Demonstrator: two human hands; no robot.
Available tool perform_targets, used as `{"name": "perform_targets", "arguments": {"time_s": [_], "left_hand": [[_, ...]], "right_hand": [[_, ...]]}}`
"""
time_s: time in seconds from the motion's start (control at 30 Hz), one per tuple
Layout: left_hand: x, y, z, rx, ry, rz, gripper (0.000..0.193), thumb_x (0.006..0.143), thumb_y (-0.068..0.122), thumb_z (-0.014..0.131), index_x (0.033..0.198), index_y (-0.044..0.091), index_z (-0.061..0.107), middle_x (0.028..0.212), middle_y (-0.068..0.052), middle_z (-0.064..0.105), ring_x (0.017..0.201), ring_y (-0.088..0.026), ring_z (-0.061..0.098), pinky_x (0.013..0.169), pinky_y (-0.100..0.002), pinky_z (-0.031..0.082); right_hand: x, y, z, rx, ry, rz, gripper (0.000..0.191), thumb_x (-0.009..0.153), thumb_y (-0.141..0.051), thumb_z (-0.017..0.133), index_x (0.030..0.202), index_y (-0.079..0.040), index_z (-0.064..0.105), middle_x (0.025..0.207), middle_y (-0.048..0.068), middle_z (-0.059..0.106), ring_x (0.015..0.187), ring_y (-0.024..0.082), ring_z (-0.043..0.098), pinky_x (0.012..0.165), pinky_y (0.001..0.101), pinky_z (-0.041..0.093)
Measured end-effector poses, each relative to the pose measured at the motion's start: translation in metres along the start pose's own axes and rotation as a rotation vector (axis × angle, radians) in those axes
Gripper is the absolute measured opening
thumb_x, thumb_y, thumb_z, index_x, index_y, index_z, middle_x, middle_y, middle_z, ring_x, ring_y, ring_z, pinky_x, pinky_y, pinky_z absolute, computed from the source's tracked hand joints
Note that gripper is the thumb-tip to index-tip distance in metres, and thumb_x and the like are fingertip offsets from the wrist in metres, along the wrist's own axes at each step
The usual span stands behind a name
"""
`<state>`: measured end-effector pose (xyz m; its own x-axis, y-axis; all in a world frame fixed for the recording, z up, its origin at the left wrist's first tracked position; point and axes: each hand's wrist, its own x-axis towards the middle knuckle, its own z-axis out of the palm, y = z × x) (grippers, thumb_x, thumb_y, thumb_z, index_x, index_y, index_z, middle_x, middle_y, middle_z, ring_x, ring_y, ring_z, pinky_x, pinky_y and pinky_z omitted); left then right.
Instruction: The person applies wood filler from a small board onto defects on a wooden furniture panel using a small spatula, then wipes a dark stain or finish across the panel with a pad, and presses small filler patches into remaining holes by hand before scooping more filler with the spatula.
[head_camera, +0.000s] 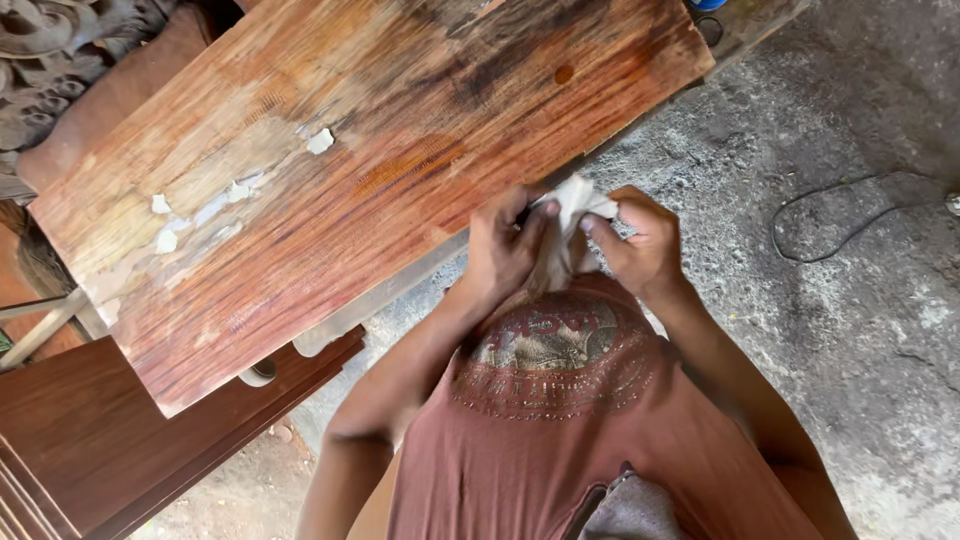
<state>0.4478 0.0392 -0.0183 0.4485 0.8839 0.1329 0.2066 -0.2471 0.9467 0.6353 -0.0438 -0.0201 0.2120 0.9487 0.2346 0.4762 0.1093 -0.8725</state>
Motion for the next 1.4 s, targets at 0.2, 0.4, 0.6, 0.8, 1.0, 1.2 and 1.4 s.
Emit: {"name": "perform_targets", "arguments": {"time_s": [0.2, 0.4, 0.6, 0.8, 1.0, 1.2, 1.4], "left_hand": [[0.070, 0.005, 0.022, -0.074, 0.048, -0.028, 0.014, 0.099, 0.014, 0.075, 0.100, 0.002, 0.069, 0.072, -0.010, 0.065, 0.065, -0.016, 0.057, 0.060, -0.032, 0.051], [0.125, 0.015, 0.044, 0.014, 0.075, 0.188, 0.010, 0.102, 0.005, 0.069, 0.110, 0.001, 0.066, 0.091, -0.011, 0.066, 0.078, -0.019, 0.064, 0.068, -0.032, 0.053], [0.172, 0.008, 0.089, 0.131, 0.236, -0.030, 0.018, 0.097, 0.015, 0.080, 0.088, 0.004, 0.070, 0.076, -0.007, 0.065, 0.065, -0.021, 0.061, 0.062, -0.035, 0.050], [0.180, 0.025, 0.115, 0.255, 0.305, -0.144, 0.010, 0.094, 0.011, 0.076, 0.096, 0.002, 0.071, 0.083, -0.011, 0.065, 0.068, -0.019, 0.061, 0.062, -0.034, 0.050], [0.146, 0.029, 0.104, 0.268, 0.639, -0.300, 0.012, 0.096, 0.007, 0.069, 0.106, 0.002, 0.072, 0.091, -0.009, 0.069, 0.075, -0.014, 0.066, 0.066, -0.028, 0.054], [0.099, 0.010, 0.091, 0.195, 1.089, -0.447, 0.012, 0.099, 0.011, 0.072, 0.102, -0.001, 0.074, 0.085, -0.004, 0.069, 0.077, -0.007, 0.062, 0.069, -0.025, 0.051], [0.054, 0.006, 0.091, 0.148, 1.116, -0.512, 0.017, 0.098, 0.015, 0.073, 0.094, -0.001, 0.072, 0.080, -0.002, 0.065, 0.072, -0.005, 0.057, 0.063, -0.024, 0.048]], "right_hand": [[0.047, 0.009, -0.019, 0.059, 0.141, 0.015, 0.014, 0.099, -0.005, 0.075, 0.101, 0.005, 0.065, 0.094, 0.010, 0.065, 0.082, 0.016, 0.061, 0.075, 0.0294, 0.050], [0.106, 0.075, -0.077, -0.060, 0.271, -0.036, 0.016, 0.100, -0.003, 0.075, 0.097, 0.004, 0.061, 0.090, 0.008, 0.062, 0.081, 0.013, 0.054, 0.073, 0.0298, 0.048], [0.205, 0.239, -0.160, -0.014, 0.383, 0.117, 0.007, 0.104, 0.001, 0.069, 0.104, 0.005, 0.063, 0.097, 0.003, 0.068, 0.087, 0.010, 0.060, 0.079, 0.0294, 0.052], [0.329, 0.376, -0.175, 0.122, 0.239, 0.101, 0.012, 0.106, 0.004, 0.065, 0.117, 0.008, 0.064, 0.107, 0.010, 0.078, 0.093, 0.014, 0.072, 0.084, 0.0310, 0.059], [0.365, 0.335, -0.138, 0.030, 0.072, -0.067, 0.050, 0.101, 0.010, 0.065, 0.150, 0.005, 0.056, 0.117, 0.014, 0.072, 0.097, 0.018, 0.070, 0.086, 0.0314, 0.058], [0.308, 0.196, -0.090, -0.118, -0.326, -0.742, 0.046, 0.093, 0.002, 0.074, 0.138, 0.003, 0.062, 0.129, 0.022, 0.062, 0.119, 0.041, 0.060, 0.107, 0.0497, 0.051], [0.305, 0.149, -0.082, 0.005, -0.402, -0.674, 0.019, 0.102, 0.003, 0.079, 0.118, 0.000, 0.069, 0.114, 0.016, 0.063, 0.104, 0.033, 0.061, 0.092, 0.0424, 0.051]]}}
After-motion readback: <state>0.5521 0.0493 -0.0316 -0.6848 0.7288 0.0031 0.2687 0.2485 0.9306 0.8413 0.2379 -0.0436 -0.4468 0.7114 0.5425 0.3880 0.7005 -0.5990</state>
